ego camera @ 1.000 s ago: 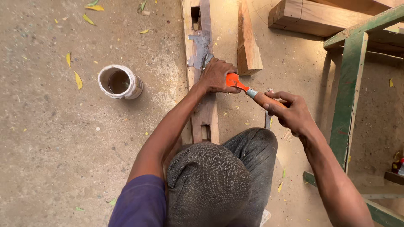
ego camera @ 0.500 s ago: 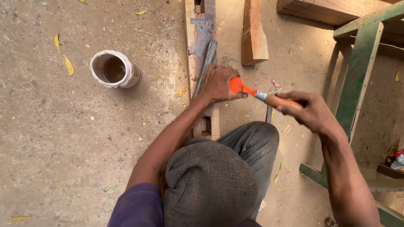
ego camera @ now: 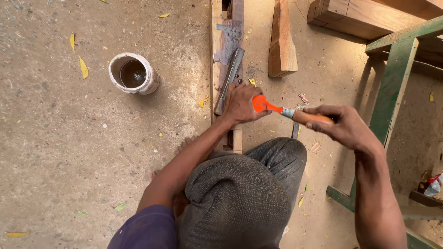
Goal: The person applies a grey substance to a wooden piece using a brush and then smooths it with a sanding block. The person repeatedly dips the brush into a container to apply more substance and smooths the surface.
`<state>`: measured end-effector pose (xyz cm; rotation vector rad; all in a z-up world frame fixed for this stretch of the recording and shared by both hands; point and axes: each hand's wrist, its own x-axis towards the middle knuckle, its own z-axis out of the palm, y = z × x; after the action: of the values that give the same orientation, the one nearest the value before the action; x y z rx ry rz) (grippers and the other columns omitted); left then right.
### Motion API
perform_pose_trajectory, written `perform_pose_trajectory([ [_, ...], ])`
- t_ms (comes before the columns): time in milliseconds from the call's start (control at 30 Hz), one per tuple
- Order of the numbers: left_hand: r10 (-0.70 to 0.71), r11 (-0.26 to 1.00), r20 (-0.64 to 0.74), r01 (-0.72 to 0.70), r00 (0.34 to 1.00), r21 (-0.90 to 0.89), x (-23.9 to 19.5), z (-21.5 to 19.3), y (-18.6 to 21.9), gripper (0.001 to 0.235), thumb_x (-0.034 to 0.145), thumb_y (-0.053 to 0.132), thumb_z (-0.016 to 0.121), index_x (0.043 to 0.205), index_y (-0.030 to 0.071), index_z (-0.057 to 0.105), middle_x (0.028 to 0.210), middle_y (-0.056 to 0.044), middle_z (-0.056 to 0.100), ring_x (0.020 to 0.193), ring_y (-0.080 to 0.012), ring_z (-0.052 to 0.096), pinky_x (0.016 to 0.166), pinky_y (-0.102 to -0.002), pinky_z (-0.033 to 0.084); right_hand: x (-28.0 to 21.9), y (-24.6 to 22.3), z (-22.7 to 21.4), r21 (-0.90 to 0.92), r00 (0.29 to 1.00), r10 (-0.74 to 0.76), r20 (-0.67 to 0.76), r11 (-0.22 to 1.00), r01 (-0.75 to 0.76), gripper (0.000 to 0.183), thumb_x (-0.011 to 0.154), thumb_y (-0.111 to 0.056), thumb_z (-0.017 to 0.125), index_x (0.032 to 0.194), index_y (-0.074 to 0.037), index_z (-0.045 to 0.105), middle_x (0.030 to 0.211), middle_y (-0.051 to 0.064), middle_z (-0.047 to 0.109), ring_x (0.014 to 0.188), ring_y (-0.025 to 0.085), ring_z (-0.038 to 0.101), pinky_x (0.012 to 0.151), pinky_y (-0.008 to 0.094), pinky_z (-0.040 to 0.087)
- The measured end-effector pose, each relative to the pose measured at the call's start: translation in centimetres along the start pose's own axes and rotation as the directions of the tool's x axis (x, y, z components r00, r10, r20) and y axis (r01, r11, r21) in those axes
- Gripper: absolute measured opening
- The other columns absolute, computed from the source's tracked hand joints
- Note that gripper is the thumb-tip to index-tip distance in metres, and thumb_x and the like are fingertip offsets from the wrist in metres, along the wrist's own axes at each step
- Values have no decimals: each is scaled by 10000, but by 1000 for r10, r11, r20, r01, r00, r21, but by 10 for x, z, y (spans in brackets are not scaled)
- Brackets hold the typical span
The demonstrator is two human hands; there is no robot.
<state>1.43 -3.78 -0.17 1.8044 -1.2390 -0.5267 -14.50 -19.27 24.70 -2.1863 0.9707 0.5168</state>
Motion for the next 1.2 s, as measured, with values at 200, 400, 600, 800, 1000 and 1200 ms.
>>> perform_pose_trajectory([
  [200,52,998,10,-52,999,30,86,-19,-11,662,660,779,735,979,200,717,872,-4,642,833,-183,542,859,-418,342,33,-22,-23,114,986,146,-82,984,-136,447,859,-268,784,1280,-118,763,778,41,664,637,126,490,526,305,376],
  [400,42,999,-128,-39,991,28,-40,0,7,640,712,732,747,975,149,719,907,-26,656,891,-201,567,885,-425,338,-22,2,18,21,997,-74,27,997,74,441,807,-275,807,1203,-83,774,896,25,778,766,105,660,640,279,520],
  [600,57,998,19,-57,998,31,60,-16,-20,707,605,805,738,935,180,741,922,-14,699,919,-216,610,899,-412,354,26,-16,-1,154,985,156,-73,978,-144,407,842,-251,767,1223,-109,786,773,67,675,624,148,469,530,315,376],
  [800,83,997,30,-82,996,-14,60,-13,-22,785,589,847,711,1005,182,758,904,-34,692,915,-216,611,928,-417,347,36,11,-1,113,980,194,-43,976,-188,408,855,-293,806,1241,-164,772,717,91,701,564,150,502,489,322,387],
  [1000,45,998,82,-48,996,47,-11,-4,-10,799,674,827,696,1072,136,742,954,-61,684,945,-229,601,973,-445,345,0,40,37,108,963,-257,-76,959,264,415,859,-300,806,1225,-105,797,906,16,771,750,37,692,613,208,532],
  [1200,215,975,-6,-215,977,53,97,-18,-33,697,605,749,816,996,176,762,952,-45,717,932,-249,632,883,-417,390,30,0,-4,211,966,232,-117,956,-204,422,891,-299,734,1273,-120,765,743,49,635,566,117,426,469,304,323],
])
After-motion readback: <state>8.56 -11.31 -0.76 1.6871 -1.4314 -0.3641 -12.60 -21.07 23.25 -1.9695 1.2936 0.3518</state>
